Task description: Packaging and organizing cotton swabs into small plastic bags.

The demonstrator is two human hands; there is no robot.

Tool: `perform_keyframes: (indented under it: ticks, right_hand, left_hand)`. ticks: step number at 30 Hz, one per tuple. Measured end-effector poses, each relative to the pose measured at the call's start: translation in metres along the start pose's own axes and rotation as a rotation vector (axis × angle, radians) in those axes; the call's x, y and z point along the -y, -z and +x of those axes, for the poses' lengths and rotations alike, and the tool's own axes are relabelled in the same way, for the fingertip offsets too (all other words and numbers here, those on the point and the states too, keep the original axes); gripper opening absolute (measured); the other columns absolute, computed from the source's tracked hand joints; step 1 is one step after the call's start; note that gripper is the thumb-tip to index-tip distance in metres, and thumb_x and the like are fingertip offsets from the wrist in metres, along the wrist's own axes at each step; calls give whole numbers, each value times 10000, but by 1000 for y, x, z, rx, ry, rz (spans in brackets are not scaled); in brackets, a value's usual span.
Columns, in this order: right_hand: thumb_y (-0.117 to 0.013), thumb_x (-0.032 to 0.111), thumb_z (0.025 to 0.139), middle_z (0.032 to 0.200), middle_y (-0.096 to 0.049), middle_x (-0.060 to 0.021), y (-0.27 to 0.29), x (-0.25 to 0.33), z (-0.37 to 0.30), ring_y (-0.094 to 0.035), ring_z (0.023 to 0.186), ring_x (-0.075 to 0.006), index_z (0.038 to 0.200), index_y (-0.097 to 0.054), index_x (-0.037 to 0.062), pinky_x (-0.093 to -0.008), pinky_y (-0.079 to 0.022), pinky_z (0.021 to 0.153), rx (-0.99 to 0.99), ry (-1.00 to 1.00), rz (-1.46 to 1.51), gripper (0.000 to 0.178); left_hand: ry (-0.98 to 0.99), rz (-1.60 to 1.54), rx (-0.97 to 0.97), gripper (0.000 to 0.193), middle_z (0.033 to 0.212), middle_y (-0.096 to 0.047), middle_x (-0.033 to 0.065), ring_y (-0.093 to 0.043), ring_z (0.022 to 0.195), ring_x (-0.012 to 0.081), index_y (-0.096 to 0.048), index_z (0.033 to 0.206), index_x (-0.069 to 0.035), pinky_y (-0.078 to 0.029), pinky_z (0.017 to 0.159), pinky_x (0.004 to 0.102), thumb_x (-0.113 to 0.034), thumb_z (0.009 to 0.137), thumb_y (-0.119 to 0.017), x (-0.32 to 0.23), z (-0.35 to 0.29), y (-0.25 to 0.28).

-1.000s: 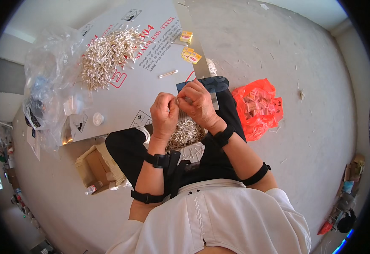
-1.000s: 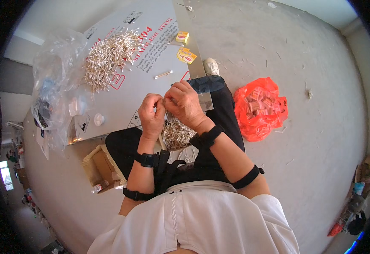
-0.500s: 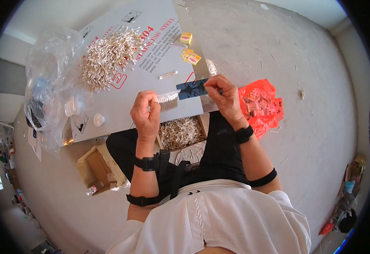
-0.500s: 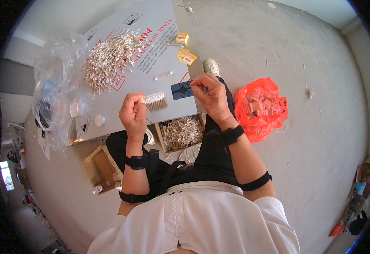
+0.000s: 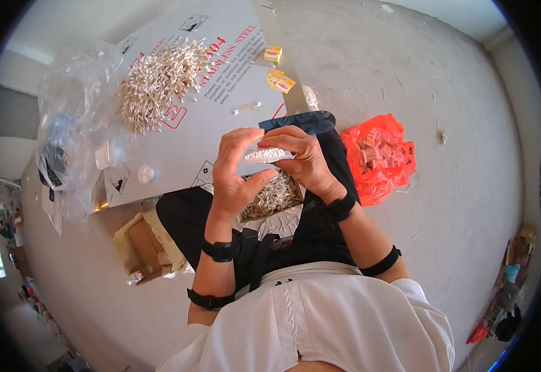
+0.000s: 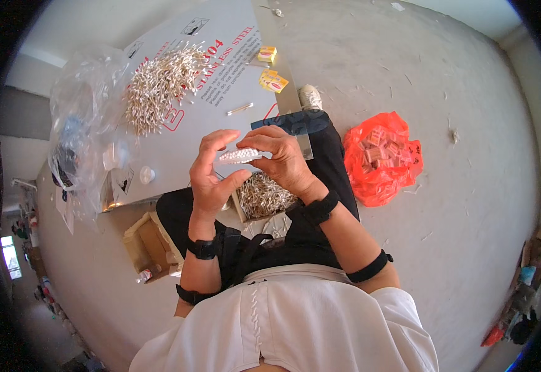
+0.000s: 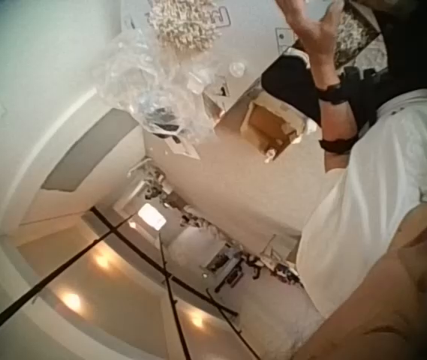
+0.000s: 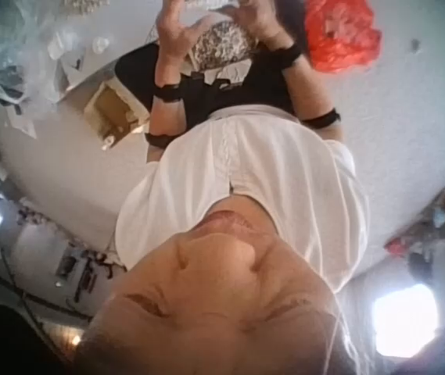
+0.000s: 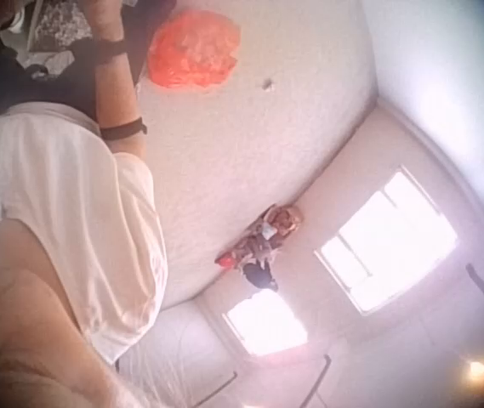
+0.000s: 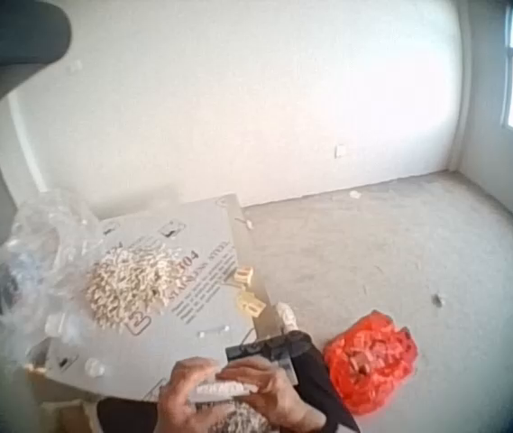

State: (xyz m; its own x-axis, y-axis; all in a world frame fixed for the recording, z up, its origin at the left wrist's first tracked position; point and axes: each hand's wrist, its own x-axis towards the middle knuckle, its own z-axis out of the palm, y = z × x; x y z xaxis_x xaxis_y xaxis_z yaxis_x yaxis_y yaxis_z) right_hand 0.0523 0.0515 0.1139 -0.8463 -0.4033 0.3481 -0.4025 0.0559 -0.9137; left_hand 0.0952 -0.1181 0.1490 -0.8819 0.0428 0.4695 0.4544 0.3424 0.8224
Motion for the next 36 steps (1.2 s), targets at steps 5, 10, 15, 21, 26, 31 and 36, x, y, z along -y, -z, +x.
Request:
perform_keyframes:
  ticks: [5, 10, 15, 21, 26, 31, 36]
  right_hand:
    - [-746, -47, 657, 1053, -672, -107, -5, 3, -3, -628, 1012, -296, 1036, -714, 54, -361, -502, 883, -20, 13, 0, 394]
    - [-766, -49, 661, 1107, -660, -107, -4, 0, -4, -650, 990, -265, 1070, -697, 35, -327, -516, 845, -34, 105, -124, 423]
    - [-704, -63, 712, 1016, -673, -122, -9, -5, -7, -670, 850, -281, 1048, -690, 21, -344, -533, 735, -72, -37, -12, 347]
    - [-691, -56, 785, 955, -693, -81, -23, -40, -16, -662, 800, -168, 1055, -693, 17, -280, -520, 696, -70, -193, 103, 280]
    - [-671, 73, 898, 915, -693, -40, -29, -65, -20, -637, 756, -107, 1073, -702, 20, -257, -519, 673, -99, -503, 603, 186]
    - [-664, 191, 941, 864, -690, -31, -39, -75, -23, -626, 750, -84, 1074, -702, 4, -236, -510, 649, -208, -597, 700, 233]
    - [-689, 207, 926, 753, -668, -11, -47, -80, -19, -597, 659, -61, 970, -724, 6, -216, -470, 571, -231, -591, 511, 209]
  left_hand:
    - [-20, -54, 31, 393, 1134, -657, 77, -580, 1119, 272, -683, 1031, -45, -474, 952, 376, -65, 659, -808, 7, -1, -6]
    - [-69, -53, 42, 273, 1103, -668, 38, -580, 1118, 264, -713, 924, -44, -474, 957, 372, -54, 667, -804, 7, 0, -5]
    - [186, -225, -35, 230, 1126, -660, 76, -602, 1074, 218, -712, 950, -41, -491, 907, 340, -17, 729, -773, 12, -5, -12]
    - [539, -676, -196, 149, 1071, -666, 108, -607, 956, 119, -699, 970, 5, -500, 834, 282, -51, 836, -729, 42, -16, -41]
    - [621, -618, -198, 170, 1072, -675, 121, -612, 968, 143, -683, 1027, 8, -482, 888, 289, -129, 934, -644, 88, -30, -53]
    - [472, -355, -230, 261, 1105, -680, 123, -590, 1049, 173, -659, 1060, 8, -397, 1041, 339, -225, 1012, -551, 106, -42, -66]
    - [529, -423, -315, 312, 1080, -696, 131, -590, 1072, 175, -661, 1042, 13, -393, 1051, 348, -264, 1032, -516, 111, -48, -66]
